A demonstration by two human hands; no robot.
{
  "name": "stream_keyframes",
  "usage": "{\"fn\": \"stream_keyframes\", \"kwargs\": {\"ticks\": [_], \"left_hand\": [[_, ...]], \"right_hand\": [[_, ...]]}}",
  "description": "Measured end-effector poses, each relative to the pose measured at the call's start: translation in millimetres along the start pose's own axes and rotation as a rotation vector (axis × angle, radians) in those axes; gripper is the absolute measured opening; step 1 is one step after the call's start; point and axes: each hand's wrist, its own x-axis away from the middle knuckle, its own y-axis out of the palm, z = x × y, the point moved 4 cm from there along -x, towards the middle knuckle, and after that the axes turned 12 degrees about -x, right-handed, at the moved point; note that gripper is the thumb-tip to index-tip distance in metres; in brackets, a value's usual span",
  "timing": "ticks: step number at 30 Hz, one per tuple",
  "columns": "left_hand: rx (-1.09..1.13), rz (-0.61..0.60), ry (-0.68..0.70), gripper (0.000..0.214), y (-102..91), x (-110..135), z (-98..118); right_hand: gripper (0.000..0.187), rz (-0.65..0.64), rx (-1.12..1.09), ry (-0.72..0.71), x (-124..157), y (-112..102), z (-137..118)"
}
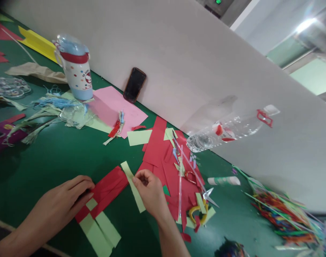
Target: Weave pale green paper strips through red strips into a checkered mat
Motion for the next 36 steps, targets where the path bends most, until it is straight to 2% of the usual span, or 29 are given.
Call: {"fn": "stream_keyframes", "kwargs": {"ticks": [9, 13, 19, 26, 32, 36], "left_hand": [[0.004, 0.038, -0.002, 0.033, -1.9, -1, 0], [-0.014, 0.034, 0.001, 0.035, -3.4, -1, 1], [-0.034, 0.053, -0.009, 0.038, -2.5, -1, 3], [-0.06, 0.069, -0.026, 0.039, 0.1, -1, 3], [-0.08, 0.079, -0.01, 0.039, -0.8, -2, 4], [-0.109, 0.07, 0.0, 0.04, -1.7, -3, 5]], "right_hand": [[0.032, -0.102, -0.084, 0.053, 4, 10, -3], [0.034, -0.081, -0.113, 0.05, 6, 7, -1], [0.032, -0.145, -0.113, 0.088, 11, 9, 1], [0.027, -0.154, -0.108, 0.069, 12, 12, -2], [0.026, -0.256, -0.132, 0.161, 14, 18, 1], [0.021, -0.25, -0.095, 0.118, 12, 19, -3]]}}
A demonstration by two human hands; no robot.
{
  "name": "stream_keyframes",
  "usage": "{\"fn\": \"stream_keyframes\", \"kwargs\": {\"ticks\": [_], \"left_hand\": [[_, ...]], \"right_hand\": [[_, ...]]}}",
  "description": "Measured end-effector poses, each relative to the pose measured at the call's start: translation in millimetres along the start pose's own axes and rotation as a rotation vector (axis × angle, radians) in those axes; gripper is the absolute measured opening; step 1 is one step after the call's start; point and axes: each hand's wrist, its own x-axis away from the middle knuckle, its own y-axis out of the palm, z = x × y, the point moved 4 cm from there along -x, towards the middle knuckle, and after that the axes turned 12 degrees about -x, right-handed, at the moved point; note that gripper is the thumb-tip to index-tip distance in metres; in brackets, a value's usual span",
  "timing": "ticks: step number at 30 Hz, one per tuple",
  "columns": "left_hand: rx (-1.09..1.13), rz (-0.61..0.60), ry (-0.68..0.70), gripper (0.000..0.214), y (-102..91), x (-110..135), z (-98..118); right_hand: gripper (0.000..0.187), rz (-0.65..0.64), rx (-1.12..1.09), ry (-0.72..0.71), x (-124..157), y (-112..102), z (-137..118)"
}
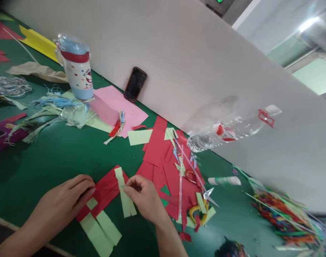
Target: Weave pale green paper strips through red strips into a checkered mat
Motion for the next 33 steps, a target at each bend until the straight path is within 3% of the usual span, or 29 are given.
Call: {"fn": "stream_keyframes", "kwargs": {"ticks": [5, 10, 15, 17, 22, 26, 33], "left_hand": [[-0.01, -0.021, -0.002, 0.042, 1.0, 1, 1], [0.004, -0.028, -0.008, 0.043, 1.6, 0, 1], [0.141, -0.094, -0.017, 0.027, -3.6, 6, -11], [0.181, -0.044, -0.002, 0.024, -10.5, 14, -18], [0.098, 0.184, 0.255, 0.024, -24.5, 41, -16], [-0.094, 0.27, 0.421, 0.03, -13.6, 55, -9], [-0.158, 0.138, 0.469, 0.045, 12.9, 65, -13]], "right_hand": [[0.015, 0.049, 0.164, -0.043, -1, 0, -7], [0.011, -0.021, 0.212, -0.03, -5, 13, -13], [0.009, -0.06, 0.258, -0.028, -8, 25, -15], [0.009, -0.071, 0.273, -0.029, -9, 27, -15], [0.01, -0.084, 0.293, -0.024, -11, 27, -12], [0.01, -0.104, 0.283, -0.014, -11, 30, -10], [0.009, -0.162, 0.311, 0.025, -9, 39, -11]]}}
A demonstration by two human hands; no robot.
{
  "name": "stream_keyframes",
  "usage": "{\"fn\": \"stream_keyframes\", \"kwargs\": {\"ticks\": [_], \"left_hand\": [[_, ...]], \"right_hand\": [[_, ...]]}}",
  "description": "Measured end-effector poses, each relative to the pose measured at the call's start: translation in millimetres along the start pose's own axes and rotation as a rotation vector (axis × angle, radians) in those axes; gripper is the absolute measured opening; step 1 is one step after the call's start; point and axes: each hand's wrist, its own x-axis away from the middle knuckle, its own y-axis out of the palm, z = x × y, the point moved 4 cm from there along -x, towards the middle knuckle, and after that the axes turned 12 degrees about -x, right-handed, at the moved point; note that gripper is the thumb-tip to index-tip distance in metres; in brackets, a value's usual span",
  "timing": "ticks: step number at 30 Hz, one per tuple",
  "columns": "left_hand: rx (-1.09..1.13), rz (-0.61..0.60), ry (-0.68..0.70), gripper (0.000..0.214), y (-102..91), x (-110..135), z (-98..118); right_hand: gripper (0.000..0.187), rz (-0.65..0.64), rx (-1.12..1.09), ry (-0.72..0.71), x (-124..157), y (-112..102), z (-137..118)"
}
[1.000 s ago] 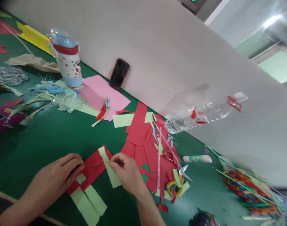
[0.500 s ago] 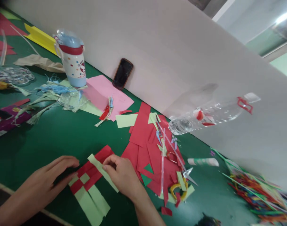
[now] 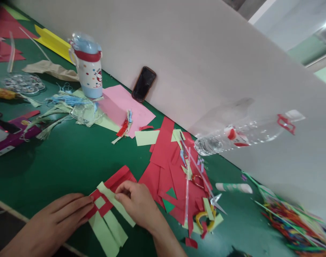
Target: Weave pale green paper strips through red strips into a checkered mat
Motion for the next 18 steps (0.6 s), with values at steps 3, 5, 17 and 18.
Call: {"fn": "stream_keyframes", "kwargs": {"ticks": [3, 5, 17, 18], "left_hand": [[0.026, -0.027, -0.062, 0.051, 2.7, 2, 0], [0.015, -0.018, -0.082, 0.053, 1.8, 1, 0], [-0.098, -0.203, -0.09, 0.05, -1.0, -17, 13], [-0.111, -0.237, -0.1, 0.05, 0.6, -19, 14]], "right_hand": [[0.009, 0.0, 0.032, 0.004, 0, -1, -1], [0.009, 0.005, 0.046, 0.013, 1, -2, 0], [0.011, 0.037, 0.113, 0.01, 14, 4, 6], [0.011, 0.038, 0.116, 0.013, 14, 5, 6]]}}
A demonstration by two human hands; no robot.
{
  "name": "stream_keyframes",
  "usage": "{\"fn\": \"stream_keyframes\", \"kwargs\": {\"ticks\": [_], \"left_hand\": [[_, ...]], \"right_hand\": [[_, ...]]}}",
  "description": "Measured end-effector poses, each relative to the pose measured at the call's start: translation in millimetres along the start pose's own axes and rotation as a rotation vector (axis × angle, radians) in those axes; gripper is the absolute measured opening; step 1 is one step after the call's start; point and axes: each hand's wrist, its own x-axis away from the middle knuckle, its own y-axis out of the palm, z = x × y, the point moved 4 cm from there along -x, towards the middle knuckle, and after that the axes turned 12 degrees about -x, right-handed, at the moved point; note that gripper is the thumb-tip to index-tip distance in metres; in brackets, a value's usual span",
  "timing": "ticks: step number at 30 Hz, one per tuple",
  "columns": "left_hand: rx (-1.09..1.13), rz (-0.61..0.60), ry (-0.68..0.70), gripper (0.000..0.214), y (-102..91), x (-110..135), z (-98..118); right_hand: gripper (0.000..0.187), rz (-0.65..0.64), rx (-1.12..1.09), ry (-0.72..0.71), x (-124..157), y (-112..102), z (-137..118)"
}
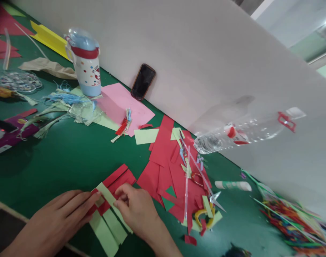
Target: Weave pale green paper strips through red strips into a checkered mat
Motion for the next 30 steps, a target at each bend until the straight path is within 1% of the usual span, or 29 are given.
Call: {"fn": "stream_keyframes", "kwargs": {"ticks": [2, 4, 9, 13, 16, 18, 22, 27, 30], "left_hand": [[-0.033, -0.057, 0.005, 0.05, 0.3, -4, 2], [-0.064, -0.089, 0.027, 0.053, -2.3, -7, 4], [-0.138, -0.118, -0.015, 0.056, -11.6, -15, 4], [-0.134, -0.152, -0.008, 0.055, -12.8, -17, 5], [-0.094, -0.182, -0.036, 0.052, -12.3, -17, 4], [-0.081, -0.199, -0.048, 0.05, -12.6, -18, 3], [-0.083, -0.23, -0.014, 0.052, -14.7, -23, 2], [-0.097, -0.23, 0.055, 0.037, -19.8, -36, 1], [-0.056, -0.211, 0.049, 0.034, -22.0, -41, -2]], "right_hand": [[0.011, -0.003, 0.004, 0.005, 1, 0, 0], [0.011, -0.007, 0.006, 0.004, 1, 1, 0], [0.012, 0.0, 0.017, -0.018, 5, 3, 1], [0.014, 0.003, 0.024, -0.019, 9, 4, 5], [0.014, 0.013, 0.01, -0.023, 11, 3, 7], [0.014, 0.021, -0.022, -0.032, 12, 2, 7], [0.013, 0.038, -0.11, -0.038, 13, 1, 8], [0.013, 0.026, -0.28, -0.033, 14, 2, 9], [0.014, 0.006, -0.383, -0.005, 14, 3, 9]]}}
